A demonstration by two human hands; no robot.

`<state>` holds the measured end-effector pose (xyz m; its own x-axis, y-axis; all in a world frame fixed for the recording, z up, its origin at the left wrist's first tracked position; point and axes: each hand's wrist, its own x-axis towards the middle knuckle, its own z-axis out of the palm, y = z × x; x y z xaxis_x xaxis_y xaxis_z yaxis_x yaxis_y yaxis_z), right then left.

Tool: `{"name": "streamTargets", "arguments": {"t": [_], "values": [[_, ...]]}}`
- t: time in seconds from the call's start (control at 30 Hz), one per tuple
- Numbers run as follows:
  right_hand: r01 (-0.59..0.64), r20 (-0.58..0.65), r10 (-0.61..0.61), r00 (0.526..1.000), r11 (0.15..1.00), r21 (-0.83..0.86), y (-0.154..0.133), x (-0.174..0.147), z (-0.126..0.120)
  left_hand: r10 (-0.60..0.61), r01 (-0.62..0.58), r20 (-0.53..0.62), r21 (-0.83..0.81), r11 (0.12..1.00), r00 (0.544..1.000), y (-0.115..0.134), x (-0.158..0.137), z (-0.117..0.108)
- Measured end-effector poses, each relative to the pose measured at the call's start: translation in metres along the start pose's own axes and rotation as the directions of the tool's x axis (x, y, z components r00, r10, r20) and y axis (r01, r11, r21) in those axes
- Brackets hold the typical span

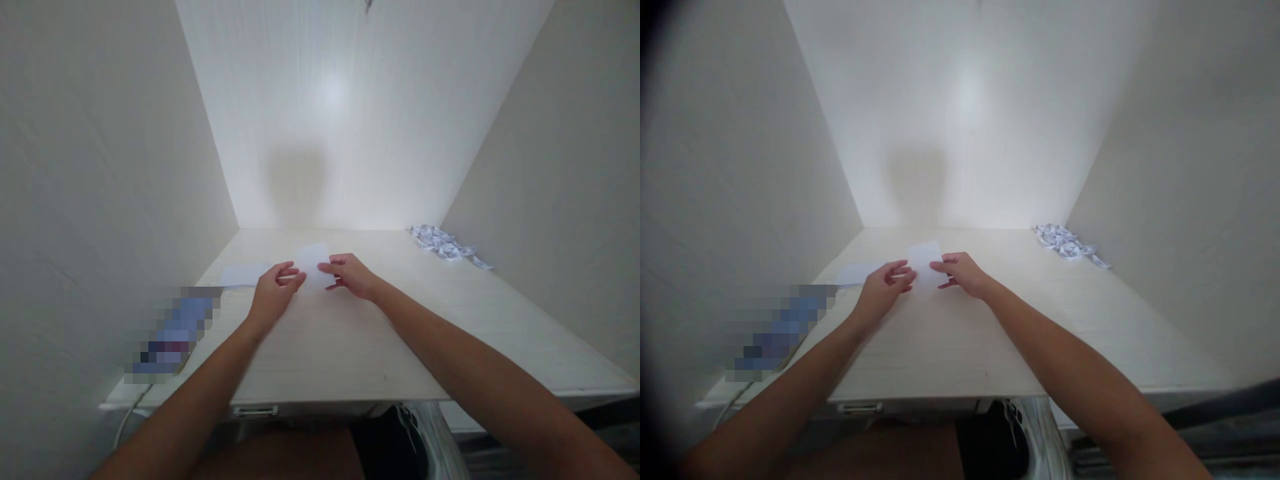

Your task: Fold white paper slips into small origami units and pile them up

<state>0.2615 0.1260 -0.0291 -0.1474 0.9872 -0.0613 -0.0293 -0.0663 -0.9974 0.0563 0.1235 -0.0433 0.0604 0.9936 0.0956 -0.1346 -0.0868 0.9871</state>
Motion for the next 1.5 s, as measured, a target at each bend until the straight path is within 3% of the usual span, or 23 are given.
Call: {"name": "streamTargets", "arguments": {"t": [0.17,0.37,0.5,0.6,0.7,0.87,0.97,1.1,1.17,1.5], "values": [[-0.037,0.064,0.035,0.997,0.999,0.029,0.010,-0.003,-0.002,-0.018,0.017,-0.007,-0.140,0.990,1.000,-0.009,0.029,0.016],[-0.038,0.109,0.028,0.994,0.995,0.091,0.003,-0.005,-0.006,0.000,-0.058,-0.262,-0.212,0.976,0.965,-0.018,0.029,0.001],[0.007,0.134,-0.015,0.991,0.998,0.055,0.004,-0.004,0.002,0.019,-0.095,-0.319,-0.225,0.970,0.948,-0.016,0.022,0.003],[0.105,-0.022,-0.105,0.994,0.994,-0.008,0.013,0.004,0.009,0.028,-0.092,-0.265,-0.233,0.968,0.964,-0.013,0.017,0.008],[0.187,-0.167,-0.201,0.965,0.978,-0.094,0.020,0.011,0.008,0.037,-0.079,-0.178,-0.238,0.968,0.983,-0.007,0.014,0.009],[0.267,-0.255,-0.313,0.915,0.943,-0.198,0.014,0.010,0.000,0.059,-0.037,0.074,-0.263,0.964,0.996,0.004,0.007,0.007],[0.283,-0.204,-0.332,0.921,0.929,-0.238,0.006,0.003,0.001,0.091,-0.035,0.229,-0.239,0.970,0.969,0.004,0.001,0.006],[0.283,-0.136,-0.328,0.935,0.920,-0.272,0.002,-0.003,0.005,0.211,-0.203,0.446,-0.065,0.977,0.870,-0.004,-0.003,0.003],[0.280,-0.131,-0.320,0.938,0.924,-0.259,0.002,-0.004,0.004,0.234,-0.264,0.465,0.000,0.964,0.854,-0.009,-0.003,0.002],[0.299,-0.138,-0.311,0.940,0.949,-0.103,0.002,-0.004,0.008,0.289,-0.316,0.309,0.041,0.948,0.906,-0.010,0.000,0.005]]}}
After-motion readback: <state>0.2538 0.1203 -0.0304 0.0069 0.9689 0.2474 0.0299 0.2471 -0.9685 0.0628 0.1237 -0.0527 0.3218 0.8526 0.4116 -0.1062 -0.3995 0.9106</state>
